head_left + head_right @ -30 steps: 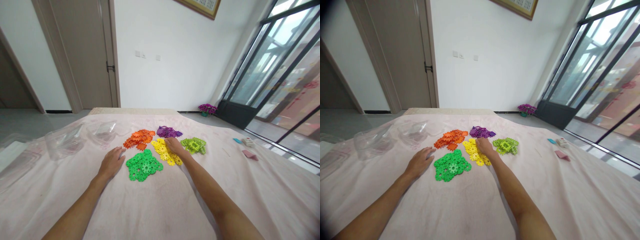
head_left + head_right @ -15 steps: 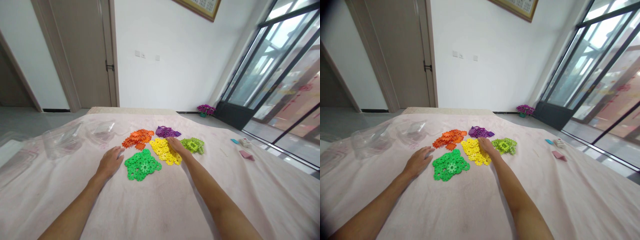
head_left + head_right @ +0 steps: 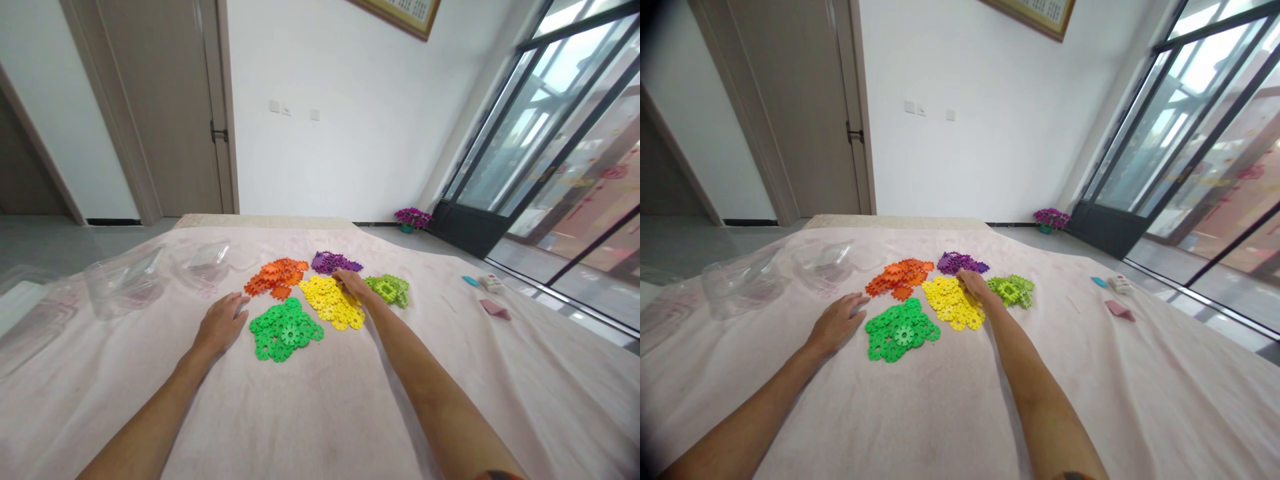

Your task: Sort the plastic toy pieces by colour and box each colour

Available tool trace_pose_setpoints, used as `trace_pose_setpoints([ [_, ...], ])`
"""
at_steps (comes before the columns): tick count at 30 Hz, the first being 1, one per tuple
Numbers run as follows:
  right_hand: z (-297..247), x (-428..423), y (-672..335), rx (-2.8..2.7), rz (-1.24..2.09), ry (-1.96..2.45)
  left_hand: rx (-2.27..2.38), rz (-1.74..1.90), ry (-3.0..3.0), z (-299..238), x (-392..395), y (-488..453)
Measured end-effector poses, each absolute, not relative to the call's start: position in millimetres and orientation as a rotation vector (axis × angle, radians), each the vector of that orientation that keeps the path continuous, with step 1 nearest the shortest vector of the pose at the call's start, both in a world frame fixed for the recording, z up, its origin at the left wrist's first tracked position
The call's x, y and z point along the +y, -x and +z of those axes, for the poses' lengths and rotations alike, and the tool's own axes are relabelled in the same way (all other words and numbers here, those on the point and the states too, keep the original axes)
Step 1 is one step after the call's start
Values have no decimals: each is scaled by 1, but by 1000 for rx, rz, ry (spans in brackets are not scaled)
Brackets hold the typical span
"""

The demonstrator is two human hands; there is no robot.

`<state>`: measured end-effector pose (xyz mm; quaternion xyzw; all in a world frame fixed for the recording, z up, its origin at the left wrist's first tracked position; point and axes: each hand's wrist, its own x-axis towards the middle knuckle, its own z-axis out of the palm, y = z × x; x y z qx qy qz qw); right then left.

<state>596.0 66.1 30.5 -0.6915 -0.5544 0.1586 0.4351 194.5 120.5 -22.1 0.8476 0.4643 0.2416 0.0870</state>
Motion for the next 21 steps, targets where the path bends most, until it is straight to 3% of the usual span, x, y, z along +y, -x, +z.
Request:
trace_pose_setpoints([
  [2, 26, 59, -597, -1340, 449, 1721, 1381, 721, -2532, -22, 121, -195],
  [11, -14, 2, -587, -1289, 109, 1847, 1375, 752, -2557, -21, 120, -195],
  [21, -15, 34, -563, -1215, 56, 1868, 1360, 765, -2520, -21, 121, -195],
])
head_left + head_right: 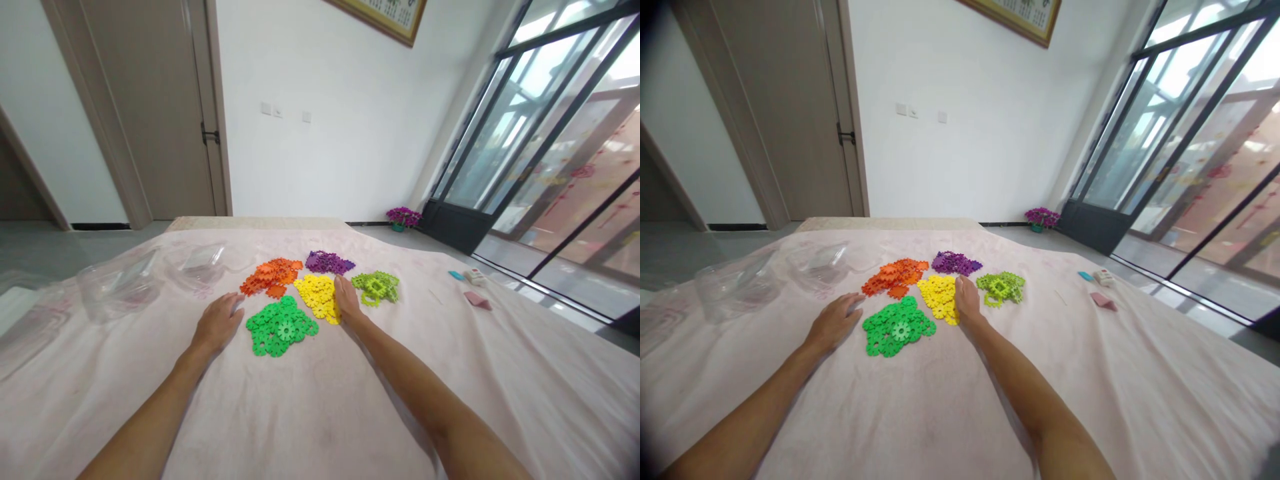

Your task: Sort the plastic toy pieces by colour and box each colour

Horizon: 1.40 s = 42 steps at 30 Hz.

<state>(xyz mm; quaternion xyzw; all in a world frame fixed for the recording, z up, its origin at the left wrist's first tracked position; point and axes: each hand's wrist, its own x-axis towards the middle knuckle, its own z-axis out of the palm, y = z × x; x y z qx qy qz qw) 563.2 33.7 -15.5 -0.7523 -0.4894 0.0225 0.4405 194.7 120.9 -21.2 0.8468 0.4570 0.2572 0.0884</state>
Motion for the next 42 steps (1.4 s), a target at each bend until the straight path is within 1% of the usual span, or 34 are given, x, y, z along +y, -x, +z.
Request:
trace_pose_setpoints([
  [5, -8, 12, -598, -1122, 135, 1766, 1343, 765, -2468, -17, 119, -196],
  [9, 6, -7, -607, -1135, 119, 1769, 1351, 797, -2354, -18, 120, -196],
  [13, 18, -15, -568, -1231, 44, 1734, 1332, 781, -2307, -21, 126, -193],
  [18, 17, -30, -483, -1620, 82, 1521, 1263, 471, -2469, -19, 128, -180],
  [22, 4, -41, -441, -1675, 24, 1594, 1284, 320, -2530, -20, 110, -166],
  [25, -8, -45, -426, -1657, -7, 1688, 1348, 273, -2613, -20, 90, -161],
  [29, -14, -47, -416, -1682, -43, 1683, 1456, 221, -2706, -18, 70, -160],
  [35, 0, -53, -415, -1581, -86, 1687, 1580, 224, -2676, -17, 55, -159],
  [42, 18, -68, -396, -1795, -279, 1606, 1617, 316, -2750, -11, 35, -155],
])
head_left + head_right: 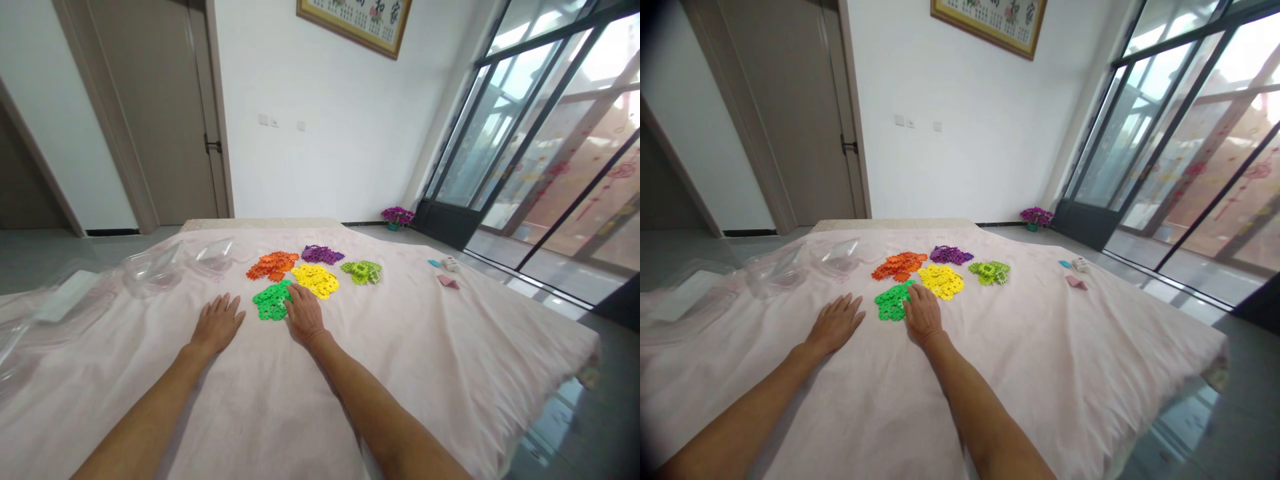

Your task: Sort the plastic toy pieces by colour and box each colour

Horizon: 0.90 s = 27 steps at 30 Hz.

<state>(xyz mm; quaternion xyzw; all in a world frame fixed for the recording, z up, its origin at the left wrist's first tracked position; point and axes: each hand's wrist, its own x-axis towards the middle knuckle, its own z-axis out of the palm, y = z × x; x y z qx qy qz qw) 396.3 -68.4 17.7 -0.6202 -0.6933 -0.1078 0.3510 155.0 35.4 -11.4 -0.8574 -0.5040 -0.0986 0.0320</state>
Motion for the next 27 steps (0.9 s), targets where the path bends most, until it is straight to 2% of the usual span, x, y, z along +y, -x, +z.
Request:
trace_pose_setpoints([
  [27, 20, -76, -397, -1807, -334, 1376, -1577, -620, 2717, -13, 39, -147],
])
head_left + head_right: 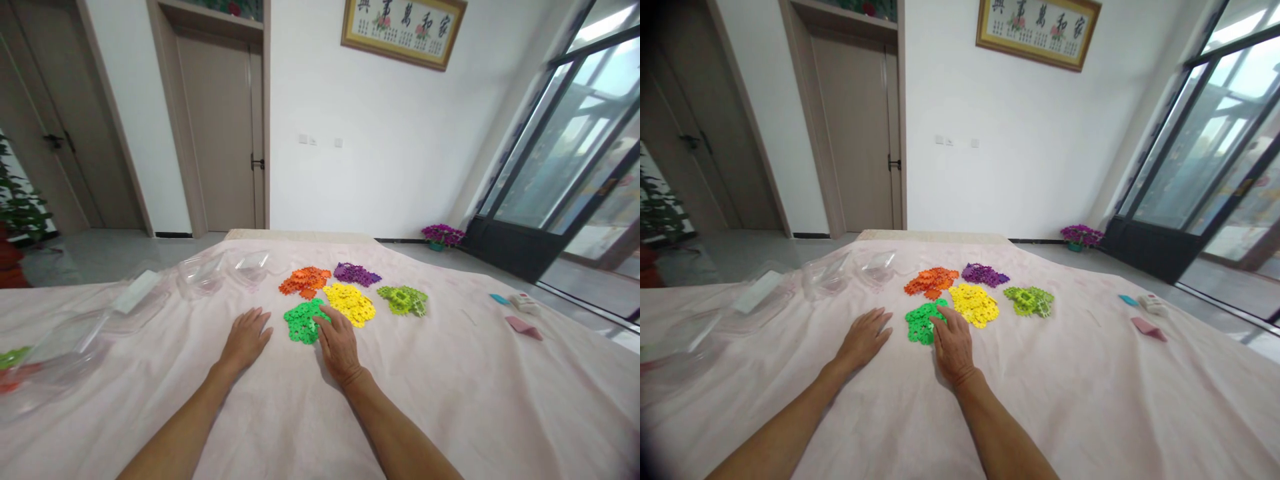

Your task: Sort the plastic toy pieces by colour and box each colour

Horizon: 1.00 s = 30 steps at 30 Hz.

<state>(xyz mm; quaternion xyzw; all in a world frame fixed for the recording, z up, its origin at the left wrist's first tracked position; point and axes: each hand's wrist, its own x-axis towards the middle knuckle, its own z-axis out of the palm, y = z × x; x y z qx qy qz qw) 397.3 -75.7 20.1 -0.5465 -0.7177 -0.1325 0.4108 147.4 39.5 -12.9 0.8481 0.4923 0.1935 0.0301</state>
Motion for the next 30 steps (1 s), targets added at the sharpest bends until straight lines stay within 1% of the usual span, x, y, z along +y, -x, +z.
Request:
trace_pose_setpoints([
  [14, 26, -79, -385, -1899, -311, 1187, 1348, 830, -2386, -11, 47, -138],
  [20, 25, -82, -377, -2160, -179, 1119, 1330, 859, -2375, -9, 47, -138],
  [25, 27, -89, -365, -2399, -106, 1208, 1331, 808, -2459, -6, 41, -138],
  [30, 31, -90, -360, -2299, -75, 1350, 1334, 767, -2516, 0, 33, -139],
])
